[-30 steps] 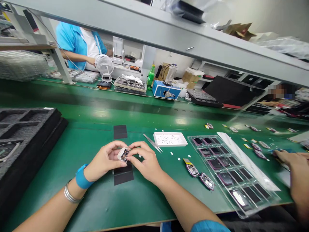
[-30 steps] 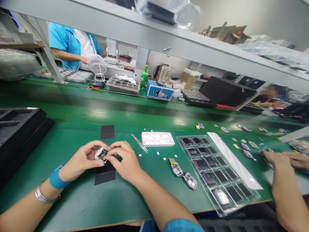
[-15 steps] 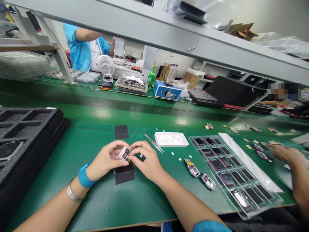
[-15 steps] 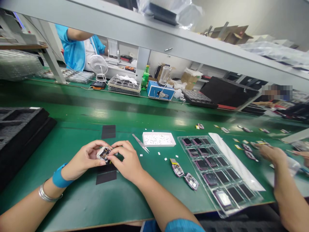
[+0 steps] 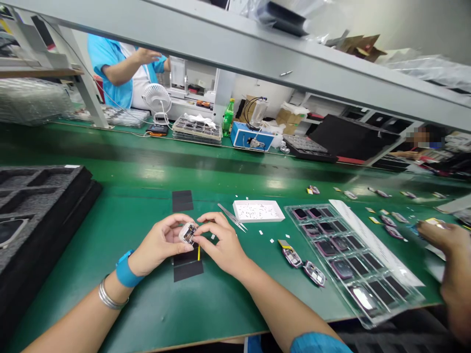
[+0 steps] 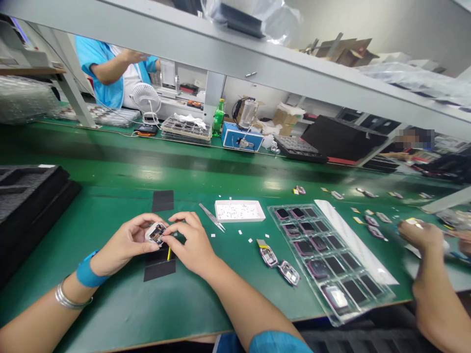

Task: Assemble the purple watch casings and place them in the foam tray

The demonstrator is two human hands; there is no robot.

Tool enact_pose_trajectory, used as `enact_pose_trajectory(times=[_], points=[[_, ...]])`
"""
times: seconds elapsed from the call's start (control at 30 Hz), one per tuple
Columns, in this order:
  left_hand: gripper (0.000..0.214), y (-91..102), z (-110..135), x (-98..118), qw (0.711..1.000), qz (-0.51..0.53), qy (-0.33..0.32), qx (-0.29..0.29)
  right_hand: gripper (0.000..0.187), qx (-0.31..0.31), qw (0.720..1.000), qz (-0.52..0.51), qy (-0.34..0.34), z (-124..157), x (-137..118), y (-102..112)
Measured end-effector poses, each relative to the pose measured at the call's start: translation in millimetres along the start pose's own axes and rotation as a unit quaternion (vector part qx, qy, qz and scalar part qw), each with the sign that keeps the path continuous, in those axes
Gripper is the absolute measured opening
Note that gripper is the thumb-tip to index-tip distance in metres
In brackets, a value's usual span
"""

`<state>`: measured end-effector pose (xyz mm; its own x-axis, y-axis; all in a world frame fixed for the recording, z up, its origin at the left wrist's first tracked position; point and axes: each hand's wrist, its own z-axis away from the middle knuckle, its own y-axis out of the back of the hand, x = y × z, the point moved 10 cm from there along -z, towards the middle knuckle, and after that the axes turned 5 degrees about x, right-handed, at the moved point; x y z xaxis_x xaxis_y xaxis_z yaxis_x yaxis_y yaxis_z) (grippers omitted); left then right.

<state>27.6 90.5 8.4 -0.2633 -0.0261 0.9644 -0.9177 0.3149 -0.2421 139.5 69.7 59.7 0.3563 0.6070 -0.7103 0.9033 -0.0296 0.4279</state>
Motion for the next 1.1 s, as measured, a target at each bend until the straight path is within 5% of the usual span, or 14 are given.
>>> enact_pose_trajectory(times=[0.57,0.63,0.73,0.8,0.87,1.0,1.1], points=[[0.045,4.4,0.2,-3.3,0.999,0.013,0.031,0.034,0.003,-0.046,0.998,0.034,0.014,-4.2,-7.1,-5.0],[0.046,8.4,0.0,-4.7,0.998,0.017,0.039,0.052,0.005,-0.015,0.998,0.064,0.01,-11.8,-1.5,18.3],[0.047,10.3,0.3,-7.1,0.996,0.039,0.054,0.064,0.01,0.065,0.978,0.184,-0.077,-21.8,33.2,80.6],[0.047,8.8,0.7,-8.1,0.994,0.061,0.062,0.063,0.01,0.067,0.941,0.291,-0.158,-22.7,62.2,113.3],[0.047,6.5,1.2,-8.6,0.993,0.078,0.066,0.061,0.014,0.054,0.922,0.331,-0.193,-21.9,76.3,123.2],[0.046,2.6,2.6,-9.0,0.993,0.081,0.067,0.055,0.006,0.012,0.984,0.09,-0.154,-17.5,56.0,63.3],[0.045,0.6,3.4,-7.8,0.993,0.079,0.065,0.052,0.005,0.0,0.987,-0.05,-0.152,-7.9,35.9,14.0]])
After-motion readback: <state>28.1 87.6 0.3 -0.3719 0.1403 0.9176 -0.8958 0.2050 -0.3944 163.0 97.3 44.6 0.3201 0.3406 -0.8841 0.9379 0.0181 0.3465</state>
